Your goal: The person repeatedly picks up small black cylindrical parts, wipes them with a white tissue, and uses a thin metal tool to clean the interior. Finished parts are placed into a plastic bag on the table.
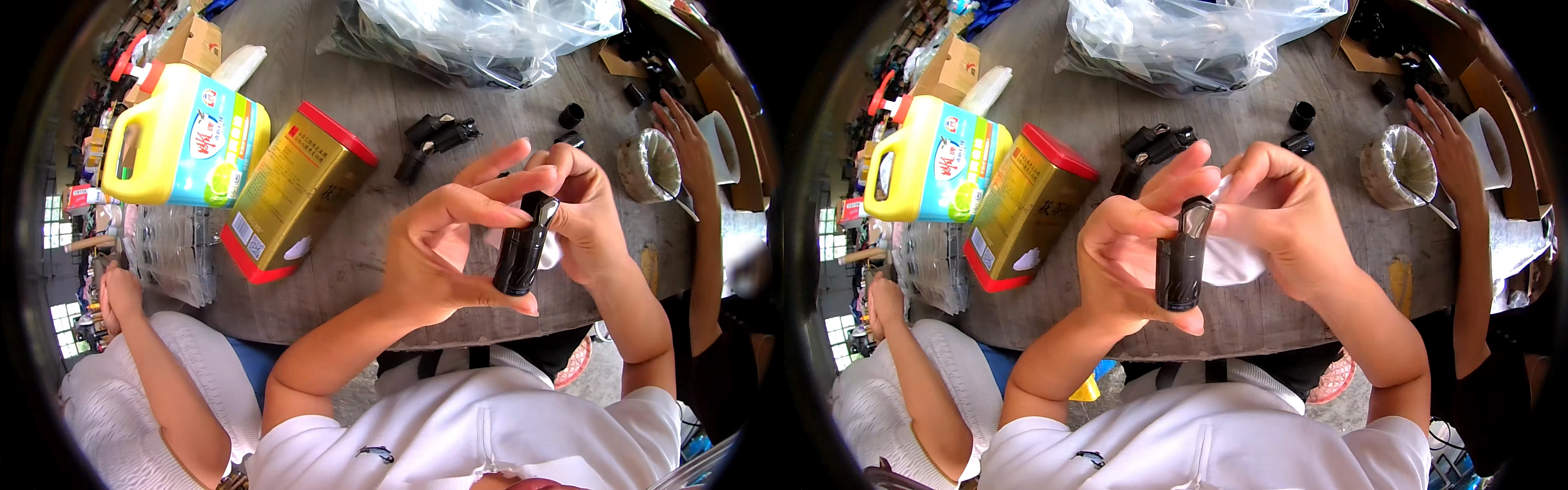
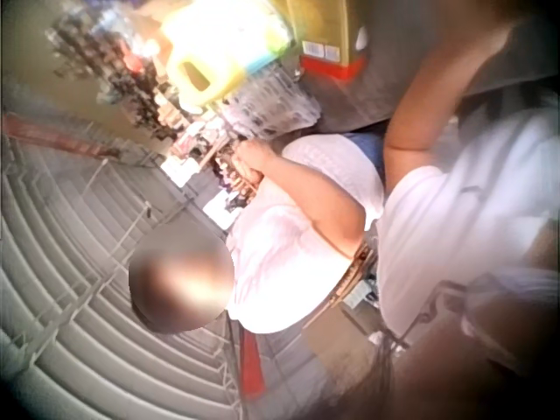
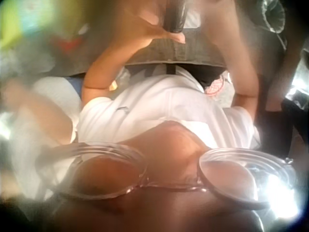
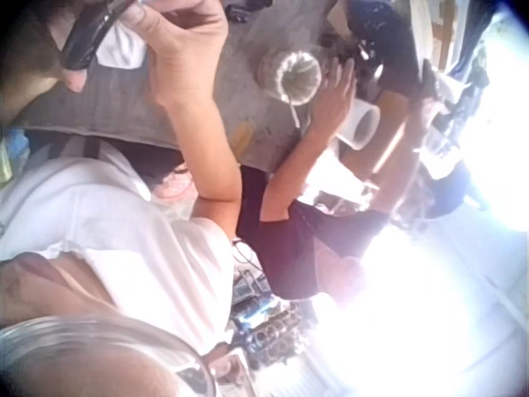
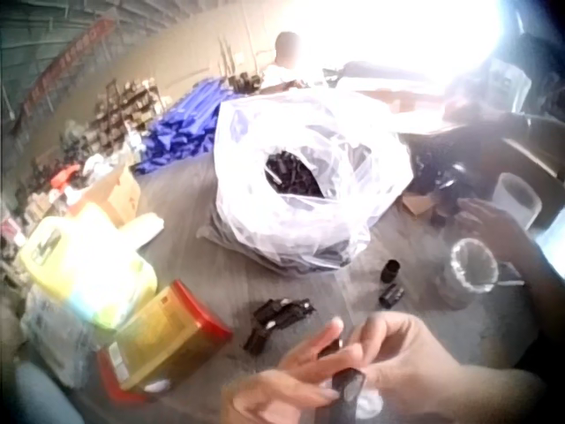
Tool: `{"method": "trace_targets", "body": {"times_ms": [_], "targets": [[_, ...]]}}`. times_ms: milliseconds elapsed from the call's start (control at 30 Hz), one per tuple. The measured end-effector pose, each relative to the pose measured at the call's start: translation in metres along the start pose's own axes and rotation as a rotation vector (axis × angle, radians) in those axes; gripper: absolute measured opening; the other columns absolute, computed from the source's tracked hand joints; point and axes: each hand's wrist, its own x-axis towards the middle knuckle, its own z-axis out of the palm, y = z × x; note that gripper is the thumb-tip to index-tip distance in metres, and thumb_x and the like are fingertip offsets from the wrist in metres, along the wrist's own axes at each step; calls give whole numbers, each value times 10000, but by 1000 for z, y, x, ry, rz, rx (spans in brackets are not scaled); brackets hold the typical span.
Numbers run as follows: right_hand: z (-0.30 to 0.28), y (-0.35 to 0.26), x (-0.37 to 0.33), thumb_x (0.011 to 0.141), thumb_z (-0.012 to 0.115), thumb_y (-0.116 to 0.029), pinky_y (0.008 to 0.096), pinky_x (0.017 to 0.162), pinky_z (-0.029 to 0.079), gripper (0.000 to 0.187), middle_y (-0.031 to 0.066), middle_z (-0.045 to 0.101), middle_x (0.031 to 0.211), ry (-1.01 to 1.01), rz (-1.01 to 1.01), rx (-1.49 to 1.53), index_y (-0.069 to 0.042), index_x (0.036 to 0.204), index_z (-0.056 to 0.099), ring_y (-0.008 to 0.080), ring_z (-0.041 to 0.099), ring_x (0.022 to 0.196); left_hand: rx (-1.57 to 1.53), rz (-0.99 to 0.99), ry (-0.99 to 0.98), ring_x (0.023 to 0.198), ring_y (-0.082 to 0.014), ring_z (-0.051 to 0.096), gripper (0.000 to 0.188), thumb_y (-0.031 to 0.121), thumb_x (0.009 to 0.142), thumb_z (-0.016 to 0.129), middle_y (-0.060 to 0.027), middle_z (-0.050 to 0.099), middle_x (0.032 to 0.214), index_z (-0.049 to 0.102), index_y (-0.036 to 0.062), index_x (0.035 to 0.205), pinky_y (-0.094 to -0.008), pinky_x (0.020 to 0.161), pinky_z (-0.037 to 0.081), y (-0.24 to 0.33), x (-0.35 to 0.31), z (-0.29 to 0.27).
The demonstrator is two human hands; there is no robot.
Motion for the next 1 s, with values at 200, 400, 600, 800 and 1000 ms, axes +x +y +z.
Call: {"method": "trace_targets", "body": {"times_ms": [200,400,600,800,1000], "targets": [[-14,-23,3,787,757,-16,204,600,450,229,-2,589,829,224,-333,-350,-72,799,535,66,578,707,352,22,5,1251,-318,508,615,83,701,847,-283,484,1356,399,137,1118,-338,955,422,19,9,-12],[-9,-19,4,789,762,-51,195,577,409,244,-40,561,779,121,-331,-795,-66,805,518,26,513,670,1219,158,84,992,-246,592,446,65,672,845,-150,584,1115,482,19,926,-333,860,472,25,14,-19],[-3,-12,3,753,774,-176,311,579,391,237,83,567,706,-443,-455,-1113,-24,705,598,227,511,668,1434,138,139,957,-298,554,438,157,671,837,-128,561,1089,511,38,938,-401,829,425,42,16,-21],[-3,-9,0,757,763,-207,303,602,408,277,46,562,754,-296,-533,-1035,-32,867,577,188,492,663,1561,255,-4,1047,-279,551,422,116,628,814,-93,573,1149,526,76,933,-425,901,361,42,16,-6],[-1,-16,-4,694,815,-138,274,648,473,542,60,629,889,-126,-446,-1007,-34,1134,515,134,588,750,1765,426,-110,1158,-227,589,276,187,770,728,-34,644,1223,483,142,891,-402,1014,280,26,12,6]]}}
